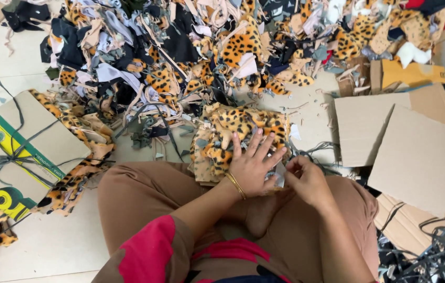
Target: The person sorts through a pile of scrap fabric pieces by hand, picking up individual pieces, smoothing them out, and stacking them into a neat bundle.
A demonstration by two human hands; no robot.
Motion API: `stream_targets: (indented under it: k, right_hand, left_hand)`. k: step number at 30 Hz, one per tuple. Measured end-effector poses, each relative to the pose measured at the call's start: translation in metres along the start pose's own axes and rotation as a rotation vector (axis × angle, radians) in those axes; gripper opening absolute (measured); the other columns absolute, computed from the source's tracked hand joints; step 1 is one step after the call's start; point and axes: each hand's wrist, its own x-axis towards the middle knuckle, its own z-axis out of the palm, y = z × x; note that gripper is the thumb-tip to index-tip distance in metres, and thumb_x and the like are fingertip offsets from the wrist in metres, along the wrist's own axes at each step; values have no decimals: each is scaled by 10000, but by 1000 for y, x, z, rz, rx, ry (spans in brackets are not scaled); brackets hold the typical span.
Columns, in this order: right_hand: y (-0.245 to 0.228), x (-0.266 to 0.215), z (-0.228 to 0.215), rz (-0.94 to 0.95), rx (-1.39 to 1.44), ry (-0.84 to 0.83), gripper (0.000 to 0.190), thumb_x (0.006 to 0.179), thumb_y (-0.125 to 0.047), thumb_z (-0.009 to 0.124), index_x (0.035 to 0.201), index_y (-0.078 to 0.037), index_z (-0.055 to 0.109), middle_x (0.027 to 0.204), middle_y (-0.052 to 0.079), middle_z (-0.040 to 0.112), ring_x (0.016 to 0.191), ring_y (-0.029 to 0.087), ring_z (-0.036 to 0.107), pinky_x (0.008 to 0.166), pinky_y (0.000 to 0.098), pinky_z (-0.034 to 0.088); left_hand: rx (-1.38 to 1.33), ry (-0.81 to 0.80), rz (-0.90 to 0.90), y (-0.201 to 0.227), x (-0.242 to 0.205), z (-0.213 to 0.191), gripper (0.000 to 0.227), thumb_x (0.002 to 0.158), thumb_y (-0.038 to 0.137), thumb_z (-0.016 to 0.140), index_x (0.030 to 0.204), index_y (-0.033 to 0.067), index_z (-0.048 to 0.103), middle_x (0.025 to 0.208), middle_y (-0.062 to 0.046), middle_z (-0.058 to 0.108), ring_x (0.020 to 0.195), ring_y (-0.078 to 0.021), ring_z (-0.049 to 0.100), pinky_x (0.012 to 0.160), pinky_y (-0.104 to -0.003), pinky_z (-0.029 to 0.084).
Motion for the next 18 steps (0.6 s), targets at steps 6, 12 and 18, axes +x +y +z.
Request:
stream_targets:
  k: [6, 12, 18]
  right_hand:
    - [1, 7, 16, -137, 107, -48, 201, 833, -58, 713, 1030, -24, 693, 906, 82, 770, 817, 154, 720, 745, 298, 570]
    - [-15, 7, -12, -13, -8, -35, 187, 881, -78, 720, 1060, -22, 728, 868, 93, 773, 752, 163, 706, 692, 297, 557]
    - [-120, 41, -15, 129, -17, -71, 191, 925, -138, 706, 1085, -37, 732, 871, 101, 763, 625, 174, 662, 522, 347, 501]
  left_hand:
    - [9, -106, -37, -6, -4, 23, 706, 872, 501, 628, 1520, 248, 508, 1621, -163, 366, 1542, -443, 223, 1107, -848, -1]
    - [-74, 182, 13, -14, 1, -9, 627, 974, 483, 589, 1549, 252, 494, 1672, -133, 374, 1594, -382, 267, 1236, -762, 16]
    - [-75, 93, -299, -102, 28, -51, 590, 994, 489, 519, 1493, 175, 522, 1604, -184, 374, 1470, -431, 289, 1178, -665, 135]
